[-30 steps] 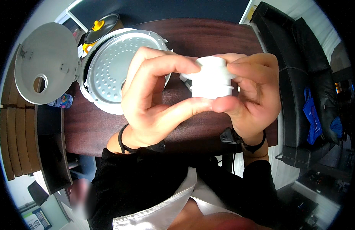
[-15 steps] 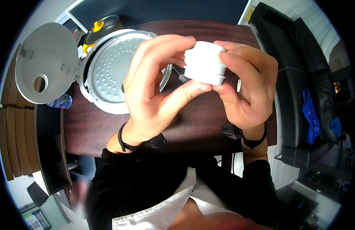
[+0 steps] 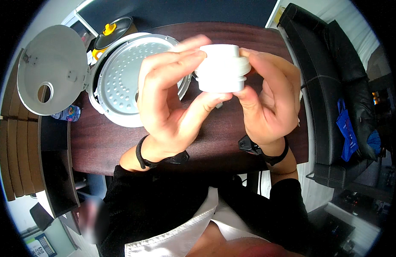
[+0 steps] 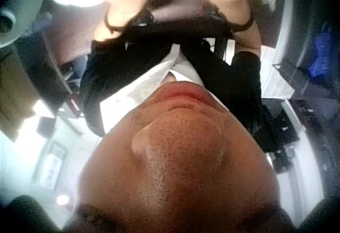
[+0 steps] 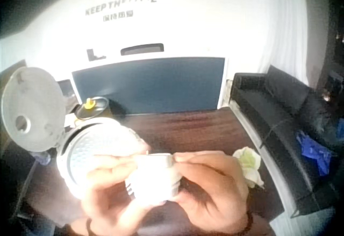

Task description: The person disassembles a white electric pressure cooker on a wooden table. They use a screwdriver to pry open the lid, remove the inner lid and sealing ring, and separate the components for inspection.

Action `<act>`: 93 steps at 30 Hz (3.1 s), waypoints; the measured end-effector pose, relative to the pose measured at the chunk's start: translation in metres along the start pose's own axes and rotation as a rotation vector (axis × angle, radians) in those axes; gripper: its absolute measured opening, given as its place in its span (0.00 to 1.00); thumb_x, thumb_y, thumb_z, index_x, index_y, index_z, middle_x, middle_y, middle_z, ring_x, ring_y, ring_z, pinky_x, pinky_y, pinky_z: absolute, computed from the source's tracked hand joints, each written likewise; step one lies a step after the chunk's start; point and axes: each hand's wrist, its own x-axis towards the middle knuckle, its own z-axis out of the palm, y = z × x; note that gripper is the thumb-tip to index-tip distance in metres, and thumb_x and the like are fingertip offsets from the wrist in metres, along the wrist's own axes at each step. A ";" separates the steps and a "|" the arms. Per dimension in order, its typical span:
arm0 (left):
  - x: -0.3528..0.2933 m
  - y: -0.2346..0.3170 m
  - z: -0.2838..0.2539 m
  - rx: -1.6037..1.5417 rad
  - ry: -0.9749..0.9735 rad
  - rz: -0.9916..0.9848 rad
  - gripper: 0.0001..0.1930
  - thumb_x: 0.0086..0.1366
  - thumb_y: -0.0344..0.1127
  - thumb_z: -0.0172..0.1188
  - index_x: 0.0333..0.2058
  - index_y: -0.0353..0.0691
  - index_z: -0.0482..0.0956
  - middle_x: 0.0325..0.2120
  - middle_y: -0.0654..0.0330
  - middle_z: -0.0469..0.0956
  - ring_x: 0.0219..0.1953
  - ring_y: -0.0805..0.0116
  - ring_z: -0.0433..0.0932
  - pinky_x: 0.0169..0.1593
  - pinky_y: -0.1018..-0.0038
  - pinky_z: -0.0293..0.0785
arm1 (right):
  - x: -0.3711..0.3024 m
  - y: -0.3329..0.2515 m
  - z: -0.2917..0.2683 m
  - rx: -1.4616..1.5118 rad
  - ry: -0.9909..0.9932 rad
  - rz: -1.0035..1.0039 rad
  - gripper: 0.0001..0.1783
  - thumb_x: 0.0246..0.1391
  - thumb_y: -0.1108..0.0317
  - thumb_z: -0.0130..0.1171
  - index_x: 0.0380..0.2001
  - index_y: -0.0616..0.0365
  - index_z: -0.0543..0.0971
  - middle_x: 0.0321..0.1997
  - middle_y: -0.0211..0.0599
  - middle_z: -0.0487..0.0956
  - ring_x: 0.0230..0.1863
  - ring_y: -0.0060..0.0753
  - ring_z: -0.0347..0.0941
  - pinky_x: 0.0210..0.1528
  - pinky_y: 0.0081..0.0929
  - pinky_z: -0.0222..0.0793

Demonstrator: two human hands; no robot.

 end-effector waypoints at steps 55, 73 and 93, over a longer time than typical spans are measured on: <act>0.024 0.018 -0.025 0.188 -0.372 -0.120 0.19 0.44 0.28 0.71 0.34 0.29 0.75 0.31 0.52 0.78 0.33 0.64 0.77 0.41 0.72 0.72 | 0.012 -0.006 -0.018 0.244 -0.436 0.463 0.32 0.56 0.46 0.51 0.52 0.64 0.68 0.41 0.39 0.76 0.42 0.27 0.74 0.42 0.20 0.69; 0.021 0.019 -0.006 0.242 -0.460 -0.001 0.19 0.47 0.32 0.63 0.40 0.31 0.78 0.40 0.47 0.74 0.41 0.57 0.77 0.43 0.69 0.75 | 0.021 -0.003 -0.032 0.161 -0.587 0.345 0.32 0.36 0.57 0.72 0.42 0.67 0.74 0.35 0.40 0.76 0.35 0.28 0.75 0.34 0.21 0.70; 0.003 0.010 -0.002 0.320 -0.010 0.106 0.15 0.46 0.27 0.68 0.34 0.33 0.77 0.30 0.54 0.76 0.29 0.64 0.77 0.33 0.74 0.75 | 0.015 -0.013 -0.017 0.089 -0.442 0.370 0.29 0.44 0.61 0.65 0.48 0.66 0.71 0.41 0.43 0.77 0.44 0.30 0.75 0.42 0.22 0.72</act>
